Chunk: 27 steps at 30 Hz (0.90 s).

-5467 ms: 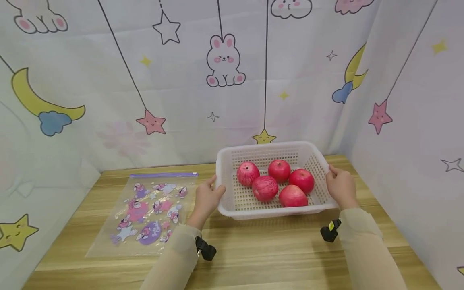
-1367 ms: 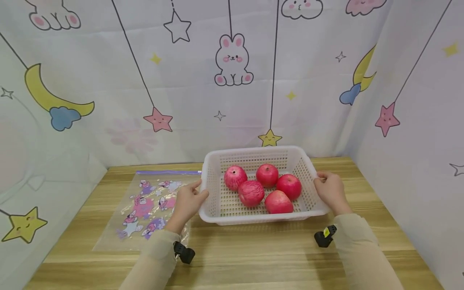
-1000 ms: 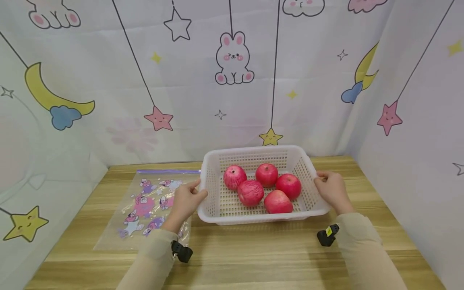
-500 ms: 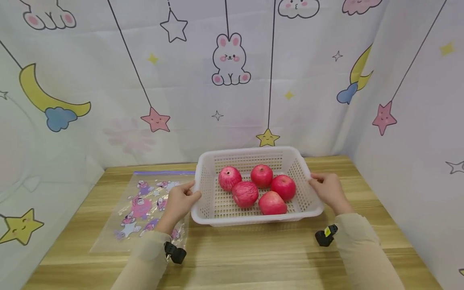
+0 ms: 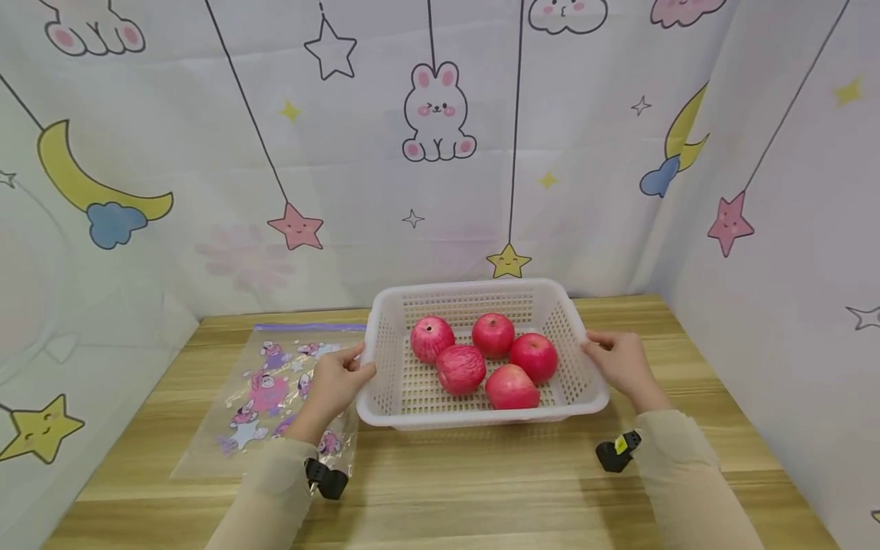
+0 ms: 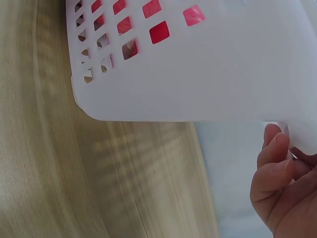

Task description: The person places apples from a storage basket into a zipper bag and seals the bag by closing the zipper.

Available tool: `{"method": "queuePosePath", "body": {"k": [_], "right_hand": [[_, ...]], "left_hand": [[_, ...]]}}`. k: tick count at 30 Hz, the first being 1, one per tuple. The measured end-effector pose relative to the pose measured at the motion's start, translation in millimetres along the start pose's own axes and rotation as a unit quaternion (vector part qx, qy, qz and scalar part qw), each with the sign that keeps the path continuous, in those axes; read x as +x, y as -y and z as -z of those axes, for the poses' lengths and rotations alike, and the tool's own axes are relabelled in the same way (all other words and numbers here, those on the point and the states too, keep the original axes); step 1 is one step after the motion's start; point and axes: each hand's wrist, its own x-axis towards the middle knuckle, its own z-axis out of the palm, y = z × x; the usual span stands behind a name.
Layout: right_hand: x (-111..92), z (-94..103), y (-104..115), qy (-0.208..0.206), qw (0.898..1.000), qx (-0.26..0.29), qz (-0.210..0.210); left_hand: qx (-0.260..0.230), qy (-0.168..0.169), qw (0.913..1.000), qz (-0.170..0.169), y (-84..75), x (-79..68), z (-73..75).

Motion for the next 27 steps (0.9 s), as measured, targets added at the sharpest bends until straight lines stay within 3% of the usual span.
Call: {"method": "queuePosePath", "body": {"k": [16, 27], "right_hand": [[1.7, 0.9, -7.0, 0.035, 0.999, 0.036, -0.007], [-1.4, -5.2, -2.9, 0.018, 0.999, 0.046, -0.022]], "left_hand": [[-0.033, 0.004, 0.9993, 0.018, -4.7, -2.8, -1.8], [-0.014, 0.004, 0.9998, 0.010, -3.4, -5.2, 1.7]]}}
